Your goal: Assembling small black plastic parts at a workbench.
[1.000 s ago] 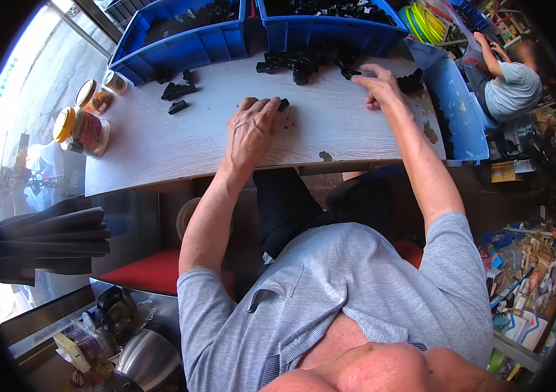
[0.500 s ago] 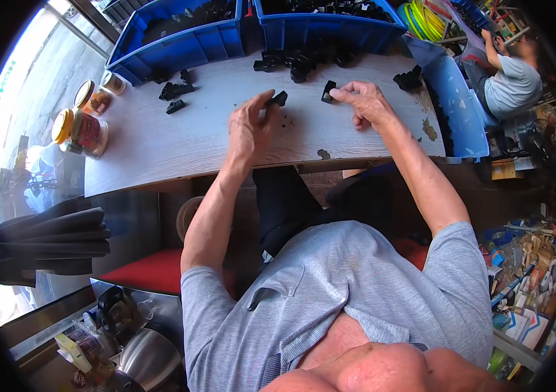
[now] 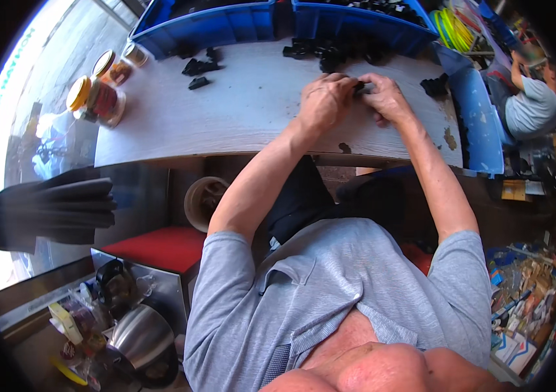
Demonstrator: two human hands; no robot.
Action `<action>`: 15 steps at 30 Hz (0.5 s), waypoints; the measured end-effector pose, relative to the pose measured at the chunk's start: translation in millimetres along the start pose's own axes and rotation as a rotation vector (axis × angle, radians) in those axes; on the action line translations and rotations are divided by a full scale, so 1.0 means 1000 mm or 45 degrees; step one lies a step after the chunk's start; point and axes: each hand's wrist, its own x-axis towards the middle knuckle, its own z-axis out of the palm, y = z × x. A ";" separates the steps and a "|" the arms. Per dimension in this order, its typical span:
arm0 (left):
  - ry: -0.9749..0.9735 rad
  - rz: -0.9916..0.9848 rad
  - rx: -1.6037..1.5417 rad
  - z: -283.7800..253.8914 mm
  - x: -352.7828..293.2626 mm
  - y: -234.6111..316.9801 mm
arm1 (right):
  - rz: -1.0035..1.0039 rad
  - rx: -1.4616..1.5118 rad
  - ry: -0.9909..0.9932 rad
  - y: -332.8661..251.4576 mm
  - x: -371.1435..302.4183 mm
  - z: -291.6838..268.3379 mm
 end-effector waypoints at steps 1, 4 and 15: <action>-0.003 -0.014 0.015 -0.001 -0.001 0.002 | -0.019 -0.036 0.034 0.002 0.000 -0.001; -0.048 -0.007 0.011 -0.004 -0.004 0.007 | -0.012 -0.010 0.001 0.005 0.005 -0.001; -0.025 -0.020 0.055 -0.009 -0.012 0.001 | -0.049 -0.120 -0.092 -0.004 0.003 0.004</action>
